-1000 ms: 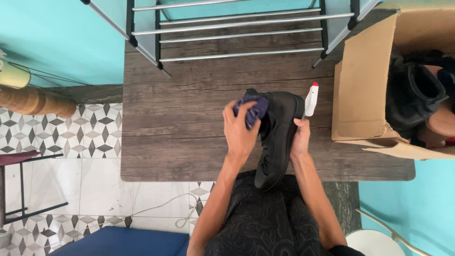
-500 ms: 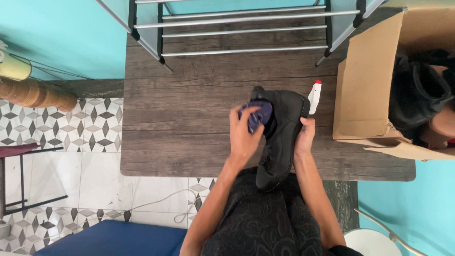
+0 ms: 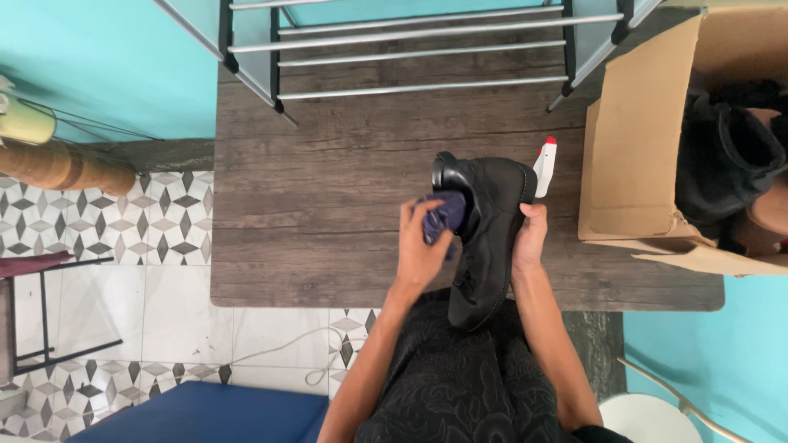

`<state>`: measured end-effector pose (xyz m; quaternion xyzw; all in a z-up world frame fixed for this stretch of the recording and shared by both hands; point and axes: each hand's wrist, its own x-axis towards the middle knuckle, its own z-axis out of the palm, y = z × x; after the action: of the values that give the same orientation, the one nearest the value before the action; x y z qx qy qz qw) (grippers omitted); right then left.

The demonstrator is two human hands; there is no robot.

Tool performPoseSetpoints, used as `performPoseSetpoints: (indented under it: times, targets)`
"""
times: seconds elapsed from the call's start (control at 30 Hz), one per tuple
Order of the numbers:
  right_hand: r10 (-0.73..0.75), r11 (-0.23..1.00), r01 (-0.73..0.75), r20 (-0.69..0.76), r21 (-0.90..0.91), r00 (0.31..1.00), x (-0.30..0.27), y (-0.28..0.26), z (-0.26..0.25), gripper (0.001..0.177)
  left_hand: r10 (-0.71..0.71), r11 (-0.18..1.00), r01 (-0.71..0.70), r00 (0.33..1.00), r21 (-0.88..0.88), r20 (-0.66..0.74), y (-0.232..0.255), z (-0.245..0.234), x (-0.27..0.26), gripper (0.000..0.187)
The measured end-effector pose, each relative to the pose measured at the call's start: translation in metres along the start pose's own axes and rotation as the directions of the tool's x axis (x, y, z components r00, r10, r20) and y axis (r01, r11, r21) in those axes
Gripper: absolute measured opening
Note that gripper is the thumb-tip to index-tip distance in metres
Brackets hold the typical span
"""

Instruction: The person places a pair of canvas shoes on a metal shoe rack, then picks up a black boot from a cardboard box. They spray a cleaning solution onto a cloth and wipe the boot thoroughly on a wooden table, cleaning the upper, sides, and sole.

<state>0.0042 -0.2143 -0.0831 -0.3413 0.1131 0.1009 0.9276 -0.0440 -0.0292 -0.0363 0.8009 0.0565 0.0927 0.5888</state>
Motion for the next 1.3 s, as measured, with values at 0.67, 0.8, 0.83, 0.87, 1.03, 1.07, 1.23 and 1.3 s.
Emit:
performPoseSetpoints:
  times: [0.67, 0.8, 0.83, 0.87, 1.03, 1.07, 1.23, 1.3]
  targets:
    - [0.03, 0.998, -0.029, 0.012, -0.052, 0.999, -0.012, -0.006, 0.015, 0.071, 0.037, 0.981, -0.045, 0.998, -0.188, -0.046, -0.023, -0.01, 0.013, 0.046]
    - [0.054, 0.998, -0.054, 0.01, -0.036, 0.998, -0.014, -0.005, 0.011, 0.071, 0.178, 0.975, -0.2, 0.964, -0.096, -0.2, -0.025, -0.018, 0.04, 0.045]
    - [0.055, 0.998, -0.055, 0.016, -0.033, 0.998, -0.015, -0.005, 0.009, 0.07, 0.179, 0.971, -0.201, 0.971, -0.133, -0.161, -0.027, -0.02, 0.039, 0.046]
    - [0.056, 0.998, -0.056, 0.022, -0.031, 0.998, -0.015, -0.005, 0.007, 0.07, 0.181, 0.965, -0.2, 0.976, -0.17, -0.121, -0.029, -0.022, 0.035, 0.046]
    - [0.016, 1.0, -0.015, 0.035, -0.017, 0.999, -0.011, -0.007, 0.005, 0.07, -0.043, 0.925, 0.083, 0.992, -0.372, 0.116, -0.041, -0.017, 0.003, 0.042]
    - [0.02, 0.999, -0.019, 0.037, -0.028, 0.999, -0.011, -0.008, 0.006, 0.07, -0.015, 0.92, 0.058, 0.993, -0.387, 0.113, -0.042, -0.012, -0.002, 0.042]
    - [0.029, 0.999, -0.027, 0.054, -0.03, 0.998, -0.018, -0.006, 0.012, 0.07, -0.132, 0.851, 0.133, 0.991, -0.507, 0.04, -0.051, -0.017, 0.008, 0.038]
    - [0.056, 0.998, -0.056, 0.073, -0.009, 0.996, -0.022, -0.006, 0.013, 0.07, -0.118, 0.849, 0.081, 0.992, -0.521, -0.037, -0.052, -0.025, 0.022, 0.031]
